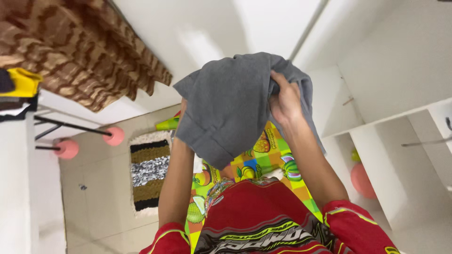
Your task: The person removes various garments from a white closet shelf, folds them by hand, and places them on a nearby white table. Items handled include a yellow t-shirt, a beige towel, a dark blue t-shirt, grey pants, dark shorts, white shorts, olive cargo pants, and a black t-shirt.
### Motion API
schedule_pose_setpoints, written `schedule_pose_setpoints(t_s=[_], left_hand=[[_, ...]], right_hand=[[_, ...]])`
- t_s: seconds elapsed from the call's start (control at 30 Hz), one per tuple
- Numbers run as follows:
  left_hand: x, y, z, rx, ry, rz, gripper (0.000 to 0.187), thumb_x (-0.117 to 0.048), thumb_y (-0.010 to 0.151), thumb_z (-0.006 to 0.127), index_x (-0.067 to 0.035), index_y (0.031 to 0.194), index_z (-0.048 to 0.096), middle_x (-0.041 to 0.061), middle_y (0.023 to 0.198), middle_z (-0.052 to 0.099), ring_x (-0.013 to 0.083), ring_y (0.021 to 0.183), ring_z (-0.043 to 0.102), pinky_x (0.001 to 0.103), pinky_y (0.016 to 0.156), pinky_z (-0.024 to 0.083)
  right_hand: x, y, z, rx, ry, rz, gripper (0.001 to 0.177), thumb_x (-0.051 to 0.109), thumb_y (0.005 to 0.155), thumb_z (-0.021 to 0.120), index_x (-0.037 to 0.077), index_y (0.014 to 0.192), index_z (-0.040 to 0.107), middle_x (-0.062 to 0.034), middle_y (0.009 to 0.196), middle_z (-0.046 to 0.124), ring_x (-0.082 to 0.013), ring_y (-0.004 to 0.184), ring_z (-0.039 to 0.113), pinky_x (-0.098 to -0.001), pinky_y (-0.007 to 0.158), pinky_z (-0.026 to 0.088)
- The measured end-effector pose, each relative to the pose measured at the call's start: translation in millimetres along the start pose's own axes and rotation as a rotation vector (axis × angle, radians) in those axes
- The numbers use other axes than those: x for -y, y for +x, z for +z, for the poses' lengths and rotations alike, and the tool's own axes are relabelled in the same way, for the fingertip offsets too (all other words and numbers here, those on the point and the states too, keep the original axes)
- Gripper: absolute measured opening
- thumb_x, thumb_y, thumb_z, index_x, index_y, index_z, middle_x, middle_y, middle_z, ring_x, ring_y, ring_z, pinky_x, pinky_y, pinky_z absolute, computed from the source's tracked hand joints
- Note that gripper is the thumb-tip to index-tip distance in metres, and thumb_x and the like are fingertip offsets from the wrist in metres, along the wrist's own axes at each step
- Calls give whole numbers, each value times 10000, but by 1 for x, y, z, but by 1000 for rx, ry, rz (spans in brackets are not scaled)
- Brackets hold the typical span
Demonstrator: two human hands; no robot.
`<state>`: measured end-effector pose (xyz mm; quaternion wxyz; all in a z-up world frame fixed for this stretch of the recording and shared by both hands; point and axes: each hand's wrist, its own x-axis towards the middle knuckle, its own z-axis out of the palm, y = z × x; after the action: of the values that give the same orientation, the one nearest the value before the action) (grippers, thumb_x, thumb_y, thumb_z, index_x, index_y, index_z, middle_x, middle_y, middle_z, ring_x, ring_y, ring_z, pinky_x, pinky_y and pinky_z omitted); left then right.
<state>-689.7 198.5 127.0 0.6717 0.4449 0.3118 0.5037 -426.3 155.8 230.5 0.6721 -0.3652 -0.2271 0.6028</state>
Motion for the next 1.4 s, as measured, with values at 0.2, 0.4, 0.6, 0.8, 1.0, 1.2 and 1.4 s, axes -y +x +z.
schedule_pose_setpoints(t_s=[0.2,0.4,0.6,0.8,1.0,1.2,1.4], left_hand=[[-27,-38,-34,-133,52,86,701,-243,837,802,34,1415,518,104,1359,601,226,1256,567,369,1086,460],[-38,-86,-50,-203,352,307,629,-157,827,815,31,1367,553,81,1286,638,194,1191,604,334,1055,486],[-137,-116,-71,-636,489,627,565,-72,817,827,28,1319,587,58,1214,676,162,1126,641,300,1025,512],[-252,-139,-74,-573,527,655,407,-10,839,788,53,1220,660,67,1092,732,164,993,687,301,966,559],[-292,-119,-85,-442,435,568,531,-36,878,796,97,1359,614,139,1205,712,192,1092,674,313,1031,555],[-315,-159,-182,-392,459,686,1216,-386,816,951,-24,1673,168,151,1595,491,269,1393,583,371,1198,512],[-247,-145,-261,-570,1031,682,1487,-480,441,1039,14,1618,277,216,1628,362,417,1525,328,471,1286,243]], right_hand=[[-32,-35,58,167,156,31,441,258,1018,588,2,1373,532,-167,1481,522,-313,1393,494,-522,1187,421],[-91,-31,76,234,29,75,392,275,1068,544,-28,1314,583,-165,1418,582,-287,1348,546,-465,1190,435],[-156,13,64,441,-289,553,375,295,1125,484,-40,1284,544,-210,1347,563,-322,1208,559,-479,1069,466],[-157,54,101,859,-870,205,462,350,1091,452,-21,1351,541,-313,1294,636,-406,1175,630,-465,1060,501],[-222,42,235,1028,-539,-330,463,320,1032,560,-5,1361,555,-260,1323,642,-362,1214,632,-434,1081,496],[-269,70,364,1077,-688,-450,496,290,973,667,11,1371,569,-208,1352,649,-318,1253,634,-403,1103,491],[-304,85,424,1207,-778,-466,556,259,913,775,28,1381,583,-155,1381,656,-274,1292,637,-372,1125,485]])
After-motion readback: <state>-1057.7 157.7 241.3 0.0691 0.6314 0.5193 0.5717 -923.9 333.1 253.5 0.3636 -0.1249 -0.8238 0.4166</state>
